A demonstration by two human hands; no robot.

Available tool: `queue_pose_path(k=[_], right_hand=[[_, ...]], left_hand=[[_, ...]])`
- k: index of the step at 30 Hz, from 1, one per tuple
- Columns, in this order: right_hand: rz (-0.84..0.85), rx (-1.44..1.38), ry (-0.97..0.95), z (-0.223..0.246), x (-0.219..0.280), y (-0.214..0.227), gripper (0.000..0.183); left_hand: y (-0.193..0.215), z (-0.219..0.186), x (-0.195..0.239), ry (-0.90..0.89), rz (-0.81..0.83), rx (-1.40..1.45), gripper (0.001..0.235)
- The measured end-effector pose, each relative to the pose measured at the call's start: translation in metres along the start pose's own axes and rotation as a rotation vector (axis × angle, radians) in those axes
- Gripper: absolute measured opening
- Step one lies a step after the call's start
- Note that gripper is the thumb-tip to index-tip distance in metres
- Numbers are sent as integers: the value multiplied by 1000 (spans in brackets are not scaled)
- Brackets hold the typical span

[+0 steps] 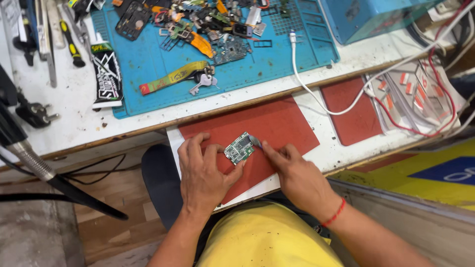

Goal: The person works on a small circuit board placed on a red mat. They repeatedly rub the board's surface with a small tool, then use a hot air gun to apply heat to specific areas. The person continues to rub and inspect the board throughout the clip.

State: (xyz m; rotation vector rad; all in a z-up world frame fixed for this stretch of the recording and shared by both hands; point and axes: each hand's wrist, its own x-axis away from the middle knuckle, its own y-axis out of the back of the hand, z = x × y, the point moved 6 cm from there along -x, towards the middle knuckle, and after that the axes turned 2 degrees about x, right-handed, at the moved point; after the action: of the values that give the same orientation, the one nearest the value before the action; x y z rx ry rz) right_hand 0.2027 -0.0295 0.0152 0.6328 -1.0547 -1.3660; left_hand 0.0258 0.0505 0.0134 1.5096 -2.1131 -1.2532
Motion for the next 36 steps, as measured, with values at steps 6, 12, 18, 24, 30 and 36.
queue_pose_path(k=[6, 12, 18, 24, 30, 36], right_hand=[[-39, 17, 130, 9, -23, -6, 61], [66, 32, 82, 11, -9, -1, 69], [5, 68, 216, 15, -13, -1, 64], [1, 78, 253, 19, -15, -1, 64], [24, 10, 268, 26, -12, 0, 66], [6, 47, 202, 27, -21, 2, 67]], left_hand=[[-2, 1, -2, 7, 3, -1, 49], [4, 4, 4, 11, -51, 35, 46], [8, 5, 7, -22, -64, 34, 47], [9, 8, -1, 22, 6, 75, 48], [8, 8, 2, 17, -12, 59, 45], [11, 11, 1, 14, -39, 11, 45]])
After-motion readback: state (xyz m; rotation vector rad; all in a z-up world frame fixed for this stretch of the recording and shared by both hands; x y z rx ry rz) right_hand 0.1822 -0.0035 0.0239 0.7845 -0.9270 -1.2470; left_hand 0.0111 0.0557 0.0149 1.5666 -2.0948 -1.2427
